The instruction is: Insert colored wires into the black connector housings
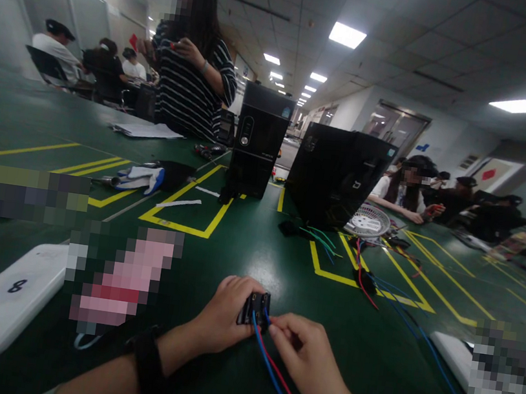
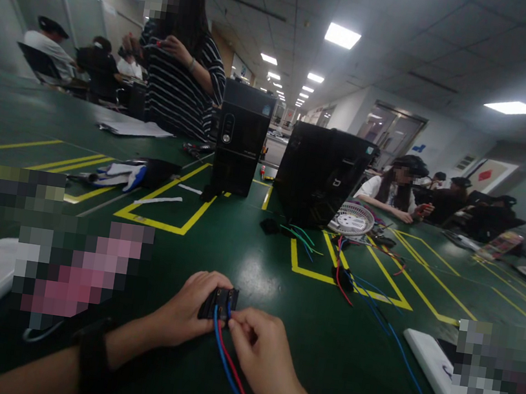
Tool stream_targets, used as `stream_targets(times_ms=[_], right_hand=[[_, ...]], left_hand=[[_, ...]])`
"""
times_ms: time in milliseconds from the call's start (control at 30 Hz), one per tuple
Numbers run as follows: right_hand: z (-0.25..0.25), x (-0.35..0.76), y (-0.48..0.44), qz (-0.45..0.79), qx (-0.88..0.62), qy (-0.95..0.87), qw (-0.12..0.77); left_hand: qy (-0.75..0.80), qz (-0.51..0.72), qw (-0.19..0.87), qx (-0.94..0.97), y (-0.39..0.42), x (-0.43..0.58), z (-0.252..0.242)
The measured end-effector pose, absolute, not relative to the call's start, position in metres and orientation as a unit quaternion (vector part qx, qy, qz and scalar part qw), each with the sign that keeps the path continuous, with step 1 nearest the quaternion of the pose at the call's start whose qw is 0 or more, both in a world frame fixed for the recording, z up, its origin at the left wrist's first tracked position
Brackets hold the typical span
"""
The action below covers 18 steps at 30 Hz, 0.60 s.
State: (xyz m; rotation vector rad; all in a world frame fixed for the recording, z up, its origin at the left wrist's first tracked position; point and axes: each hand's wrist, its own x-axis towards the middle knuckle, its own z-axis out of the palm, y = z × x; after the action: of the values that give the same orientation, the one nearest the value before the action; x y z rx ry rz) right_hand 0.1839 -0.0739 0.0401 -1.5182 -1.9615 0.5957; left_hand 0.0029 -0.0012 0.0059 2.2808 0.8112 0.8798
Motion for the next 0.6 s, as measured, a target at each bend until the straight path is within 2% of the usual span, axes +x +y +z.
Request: stream_targets(times_ms=[433,600], right_hand=[[0.046,0.194,-0.073,0.203,-0.605,-0.744,0.199],[0.045,0.194,-0.073,0.201,-0.617,-0.732,0.210]], left_hand=[[0.310,0.335,0.275,0.846,0.000,0.003,0.003],[0.315,0.335,0.272,0.845,0.001,0.003,0.001]])
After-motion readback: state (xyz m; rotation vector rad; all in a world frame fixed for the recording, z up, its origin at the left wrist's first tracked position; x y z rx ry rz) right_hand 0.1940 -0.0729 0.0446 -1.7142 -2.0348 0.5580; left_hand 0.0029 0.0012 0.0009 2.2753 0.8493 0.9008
